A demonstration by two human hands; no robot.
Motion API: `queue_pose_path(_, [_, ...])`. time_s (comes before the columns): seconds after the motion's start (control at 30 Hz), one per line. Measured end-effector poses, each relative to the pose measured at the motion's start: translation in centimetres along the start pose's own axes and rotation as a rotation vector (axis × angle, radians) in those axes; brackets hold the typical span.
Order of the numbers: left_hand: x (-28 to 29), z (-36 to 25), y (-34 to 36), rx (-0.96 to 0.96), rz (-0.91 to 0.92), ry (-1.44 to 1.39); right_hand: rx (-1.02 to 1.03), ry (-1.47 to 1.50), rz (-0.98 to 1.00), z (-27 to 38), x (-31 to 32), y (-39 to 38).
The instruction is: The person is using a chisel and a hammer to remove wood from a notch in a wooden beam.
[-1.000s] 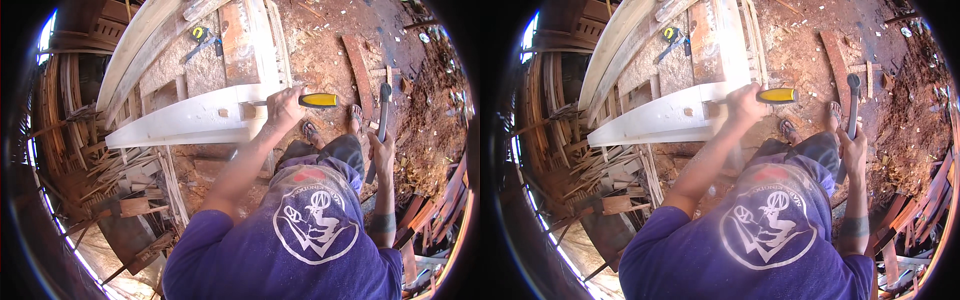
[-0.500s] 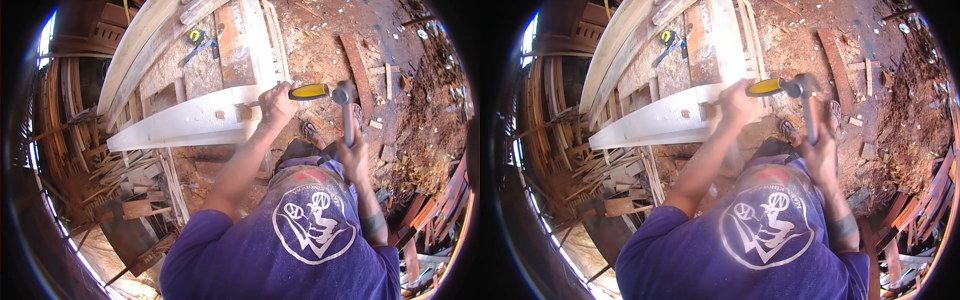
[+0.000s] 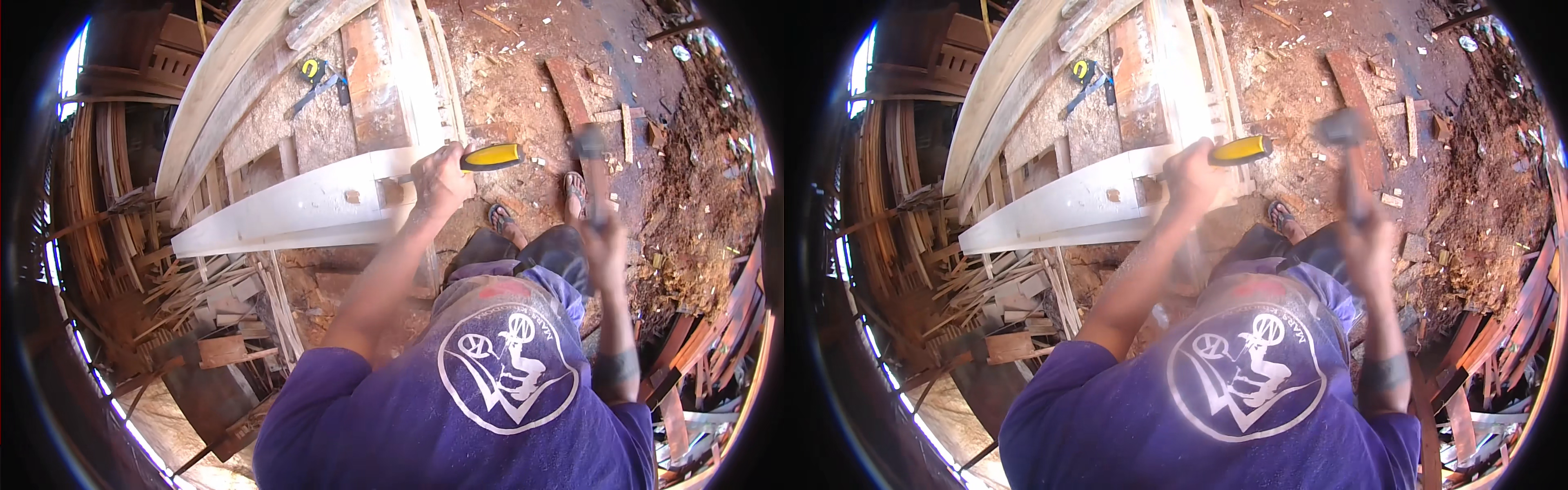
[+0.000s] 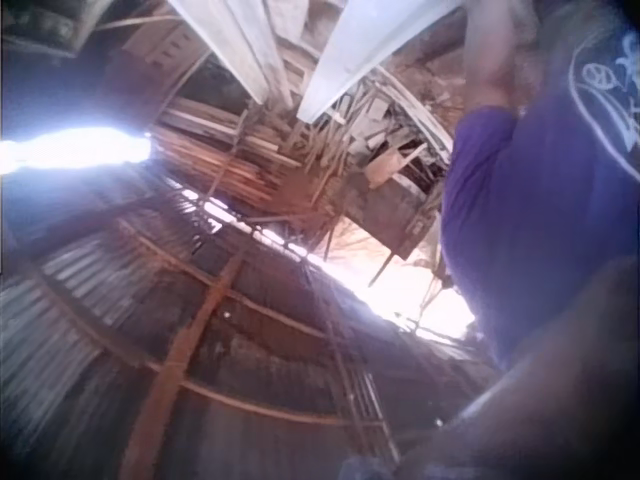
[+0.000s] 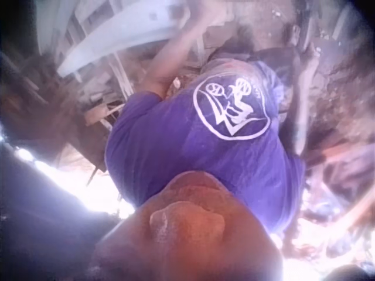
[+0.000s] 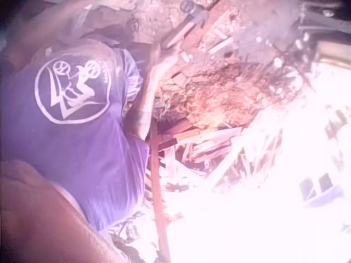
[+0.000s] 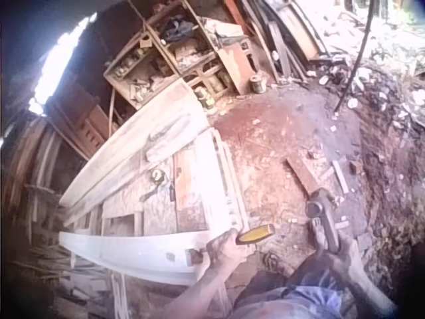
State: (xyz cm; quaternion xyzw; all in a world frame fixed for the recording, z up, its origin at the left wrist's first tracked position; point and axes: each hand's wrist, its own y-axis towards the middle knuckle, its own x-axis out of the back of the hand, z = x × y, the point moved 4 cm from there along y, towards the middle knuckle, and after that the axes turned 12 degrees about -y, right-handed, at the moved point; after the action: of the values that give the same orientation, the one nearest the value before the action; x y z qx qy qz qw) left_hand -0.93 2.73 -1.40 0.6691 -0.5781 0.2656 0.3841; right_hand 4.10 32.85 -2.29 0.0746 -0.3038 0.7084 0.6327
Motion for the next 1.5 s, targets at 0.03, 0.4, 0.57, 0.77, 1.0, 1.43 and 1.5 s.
queue_pose_path(0.03, [-0.1,0.3,-0.6,0.018,0.02,0.017,-0.074,0.035,-0.113,0.4,2.6,0.4])
queue_pose_path(0.4, [-0.2,1.0,-1.0,0.028,0.106,0.065,0.148,-0.033,-0.059,0.6,-2.9,0.1])
queue_pose_path(0.57, [0.2,0.8,-1.0,0.043,0.096,0.046,0.077,0.513,-0.484,2.2,2.8,1.3])
queue_pose_path(0.77, [0.6,0.7,-1.6,-0.037,0.208,0.047,0.034,-0.07,0.147,2.8,-5.3,0.1])
queue_pose_path(1.0, [3.2,1.0,-2.2,-0.109,0.019,-0.12,-0.191,0.402,-0.273,-2.5,5.0,3.2])
queue_pose_path(1.43, [10.7,-2.3,-0.2,0.027,-0.286,-0.658,-0.246,0.345,-0.101,-1.6,0.7,2.2])
queue_pose_path(1.5, [5.9,-3.4,-1.6,-0.065,-0.168,-0.335,-0.222,0.331,-0.035,-1.0,-0.4,2.0])
